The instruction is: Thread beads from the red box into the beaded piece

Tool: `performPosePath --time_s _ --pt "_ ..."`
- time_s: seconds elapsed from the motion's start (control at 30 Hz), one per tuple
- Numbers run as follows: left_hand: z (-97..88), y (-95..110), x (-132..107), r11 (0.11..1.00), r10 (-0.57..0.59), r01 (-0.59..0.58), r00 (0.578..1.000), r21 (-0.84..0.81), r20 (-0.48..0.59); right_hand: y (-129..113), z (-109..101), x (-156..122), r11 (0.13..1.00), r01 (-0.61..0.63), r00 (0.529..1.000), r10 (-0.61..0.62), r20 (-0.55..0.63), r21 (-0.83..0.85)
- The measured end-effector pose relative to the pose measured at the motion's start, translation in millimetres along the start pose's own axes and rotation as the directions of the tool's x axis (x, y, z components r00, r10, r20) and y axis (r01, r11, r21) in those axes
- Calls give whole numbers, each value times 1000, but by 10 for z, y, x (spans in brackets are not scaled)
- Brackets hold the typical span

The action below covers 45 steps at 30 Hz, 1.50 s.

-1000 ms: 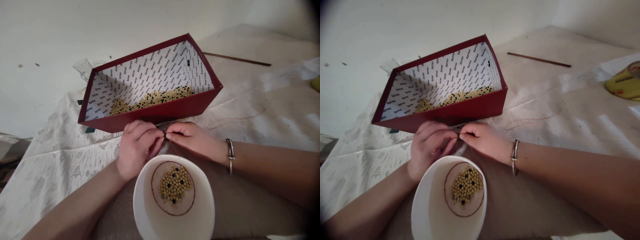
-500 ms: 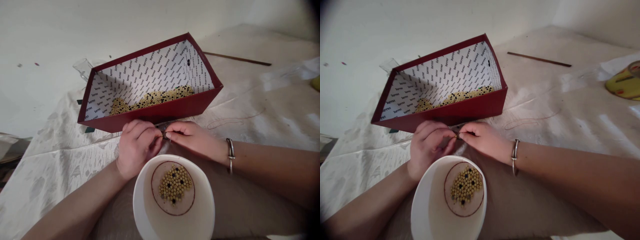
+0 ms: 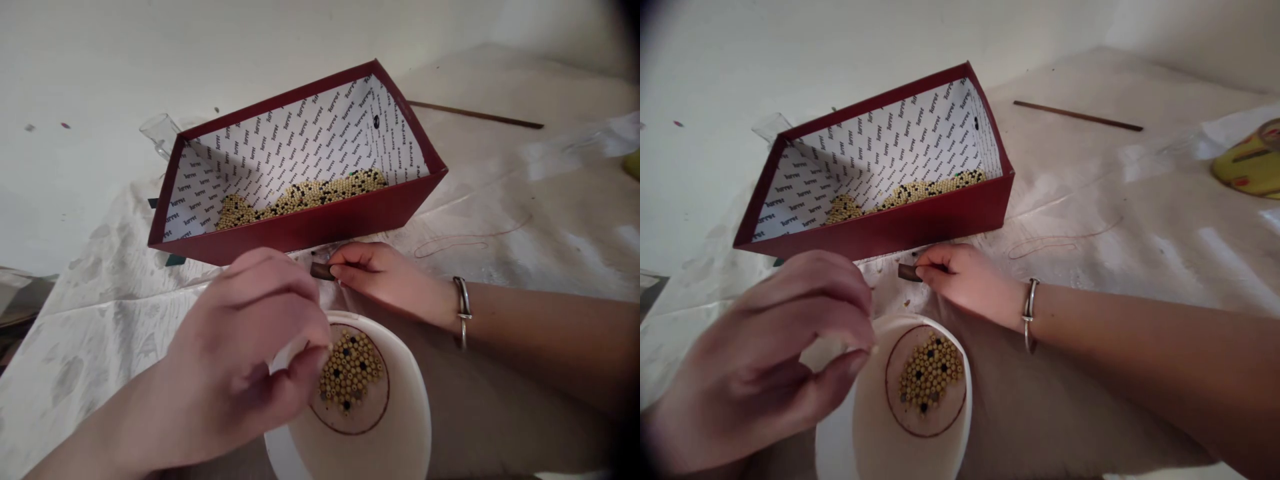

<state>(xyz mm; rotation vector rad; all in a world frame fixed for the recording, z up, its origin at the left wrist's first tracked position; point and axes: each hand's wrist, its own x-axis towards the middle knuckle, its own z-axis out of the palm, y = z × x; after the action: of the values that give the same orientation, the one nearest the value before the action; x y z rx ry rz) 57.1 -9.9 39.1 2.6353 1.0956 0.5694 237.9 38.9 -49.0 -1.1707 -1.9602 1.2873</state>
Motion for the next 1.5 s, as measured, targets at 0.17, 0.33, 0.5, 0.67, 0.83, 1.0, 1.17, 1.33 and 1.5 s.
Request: performPosePath --time_s 0.17,0.33,0.5,0.67,0.83,1.0,1.17,1.33,1.5 --pt "74 -226 26 988 -143 150 981 40 -133 -4 -3 -2 1000 2 1000 -2 -17 -25" --pt "280 -588 43 919 -283 286 958 270 -52 -3 -1 -8 1000 22 999 -23 -46 -7" --pt "475 -669 -5 760 -265 160 961 630 75 -13 -5 -17 1000 -2 998 2 -65 2" --pt "491 -599 14 709 -277 109 952 696 133 -26 -13 -12 1000 -8 998 8 -61 2" --pt "518 -586 38 701 -264 116 959 704 106 -21 -10 -11 1000 0 998 0 -59 -4" --pt "557 -611 23 705 -226 149 974 694 21 -15 3 -3 1000 14 998 -14 -62 -10" --pt "495 -530 6 860 -19 164 957 483 -291 -22 3 -1 1000 -4 999 4 -54 0" --pt "544 -477 -15 925 196 -66 926 374 -321 -31 -4 -6 1000 10 1000 -10 -25 6" --pt "628 -526 -24 926 185 -79 947 368 -262 -25 -4 2 1000 24 1000 -24 -10 11"
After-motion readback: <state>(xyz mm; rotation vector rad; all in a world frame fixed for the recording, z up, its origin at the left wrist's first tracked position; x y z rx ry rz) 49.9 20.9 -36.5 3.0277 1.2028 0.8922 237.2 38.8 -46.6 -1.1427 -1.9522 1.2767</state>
